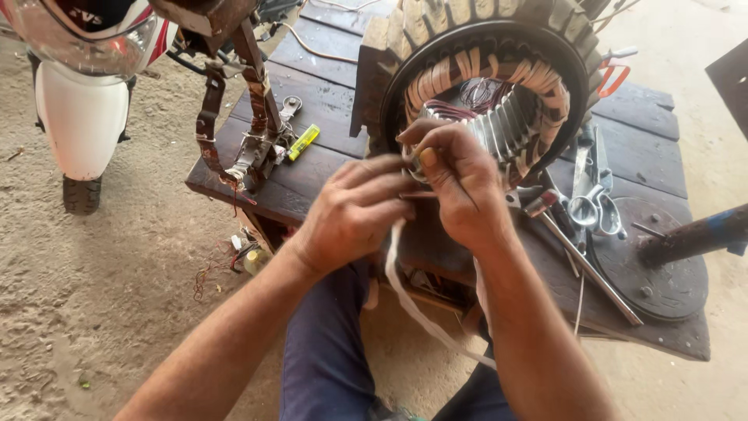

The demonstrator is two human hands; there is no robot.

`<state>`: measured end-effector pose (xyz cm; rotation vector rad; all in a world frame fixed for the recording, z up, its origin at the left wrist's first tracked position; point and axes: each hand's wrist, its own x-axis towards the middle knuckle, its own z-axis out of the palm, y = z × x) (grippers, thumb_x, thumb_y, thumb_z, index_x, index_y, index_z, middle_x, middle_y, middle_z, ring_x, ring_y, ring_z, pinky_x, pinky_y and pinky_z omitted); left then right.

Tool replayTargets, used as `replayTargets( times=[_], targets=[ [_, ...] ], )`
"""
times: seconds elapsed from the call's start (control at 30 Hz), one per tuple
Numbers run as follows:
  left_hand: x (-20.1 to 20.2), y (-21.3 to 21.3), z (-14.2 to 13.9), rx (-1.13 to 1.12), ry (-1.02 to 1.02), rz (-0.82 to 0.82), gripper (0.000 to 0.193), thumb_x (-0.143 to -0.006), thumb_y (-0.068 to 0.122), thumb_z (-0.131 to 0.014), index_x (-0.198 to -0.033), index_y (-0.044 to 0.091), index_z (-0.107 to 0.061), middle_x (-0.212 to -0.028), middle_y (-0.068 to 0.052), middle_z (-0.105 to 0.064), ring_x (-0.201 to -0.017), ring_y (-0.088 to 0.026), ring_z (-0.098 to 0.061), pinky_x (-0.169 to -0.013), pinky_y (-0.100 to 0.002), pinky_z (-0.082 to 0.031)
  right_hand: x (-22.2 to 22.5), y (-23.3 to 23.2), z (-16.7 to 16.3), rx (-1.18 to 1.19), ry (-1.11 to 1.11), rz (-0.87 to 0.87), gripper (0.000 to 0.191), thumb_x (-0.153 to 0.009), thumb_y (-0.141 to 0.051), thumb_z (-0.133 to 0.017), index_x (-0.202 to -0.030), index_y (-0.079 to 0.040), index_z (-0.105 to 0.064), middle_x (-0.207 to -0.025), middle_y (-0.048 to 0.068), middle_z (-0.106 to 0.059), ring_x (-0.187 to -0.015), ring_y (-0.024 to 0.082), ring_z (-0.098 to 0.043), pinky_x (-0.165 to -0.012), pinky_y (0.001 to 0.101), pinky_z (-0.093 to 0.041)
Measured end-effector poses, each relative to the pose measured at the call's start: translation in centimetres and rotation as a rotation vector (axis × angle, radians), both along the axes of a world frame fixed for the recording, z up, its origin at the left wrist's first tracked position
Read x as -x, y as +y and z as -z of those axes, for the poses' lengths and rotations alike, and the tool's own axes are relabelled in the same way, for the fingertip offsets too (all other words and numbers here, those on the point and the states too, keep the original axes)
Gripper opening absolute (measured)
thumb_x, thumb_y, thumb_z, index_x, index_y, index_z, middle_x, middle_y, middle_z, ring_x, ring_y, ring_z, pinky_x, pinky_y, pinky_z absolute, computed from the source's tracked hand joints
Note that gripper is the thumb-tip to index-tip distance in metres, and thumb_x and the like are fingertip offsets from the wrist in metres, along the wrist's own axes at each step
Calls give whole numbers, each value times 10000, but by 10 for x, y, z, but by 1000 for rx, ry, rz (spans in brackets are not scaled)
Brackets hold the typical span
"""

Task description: The person sits on the ground and threads a white webbing strap through the slots of a motorcycle stator winding mounted on a wooden bench, pulling the strap through by hand and using a mallet and a metal rod to help push and seat the strap around the winding.

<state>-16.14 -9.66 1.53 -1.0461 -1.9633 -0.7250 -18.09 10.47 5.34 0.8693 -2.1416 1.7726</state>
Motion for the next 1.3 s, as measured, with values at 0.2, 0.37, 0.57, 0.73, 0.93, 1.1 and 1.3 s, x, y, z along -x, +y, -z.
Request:
replayTargets(
  times=[0.2,0.37,0.57,0.73,0.93,1.1,1.3],
  targets=[
    [8,-8,-18,-60,-439,256,151,-912,85,-745,-1062,75,-729,-878,-87,-710,-894,-279,-701,-837,-409,-546,18,-17,14,540,-370,-195,78,-1128,-123,-549,-1114,-57,-586,-780,34,-536,-728,150,-517,-650,263,-426],
    [-6,-6,-14,-255,-489,238,217,-939,34,-685,-1144,95,-718,-943,-96,-702,-904,-286,-699,-793,-386,-566,6,-34,12,637,-437,60,100,-1050,-26,-576,-1139,-66,-552,-730,28,-513,-659,147,-508,-627,273,-447],
    [1,-22,-7,-159,-348,221,286,-891,6,-648,-1151,92,-732,-872,-87,-676,-850,-300,-673,-777,-415,-550,4,-46,-14,331,-391,158,123,-1063,4,-542,-1149,-83,-528,-733,8,-558,-630,98,-499,-535,249,-376],
    [29,-28,15,-273,-303,240,234,-934,16,-649,-1149,83,-714,-869,-83,-672,-837,-290,-674,-789,-417,-548,16,-48,-41,-412,24,136,150,-1077,7,-530,-1183,-96,-502,-704,-24,-503,-630,56,-452,-541,230,-330],
    [64,-8,56,-357,-309,223,220,-948,6,-634,-1144,67,-714,-879,-84,-686,-837,-278,-684,-802,-410,-560,40,-37,-44,-481,-19,76,166,-1100,-7,-513,-1227,-93,-449,-680,-44,-480,-575,37,-441,-490,221,-322],
    [54,-2,47,-340,-345,211,258,-912,-8,-621,-1143,65,-710,-975,-110,-714,-922,-300,-691,-849,-407,-570,39,-23,-39,-353,-13,-42,165,-1157,9,-525,-1243,-79,-415,-742,-13,-558,-661,41,-489,-589,215,-385],
    [5,-4,-8,-237,-372,111,649,-755,112,-698,-1355,-1,-478,-1067,-197,-681,-999,-403,-671,-864,-456,-540,-10,-19,-32,-144,-6,109,234,-1069,36,-566,-1259,-77,-487,-837,33,-659,-805,71,-617,-720,221,-484]
  ],
)
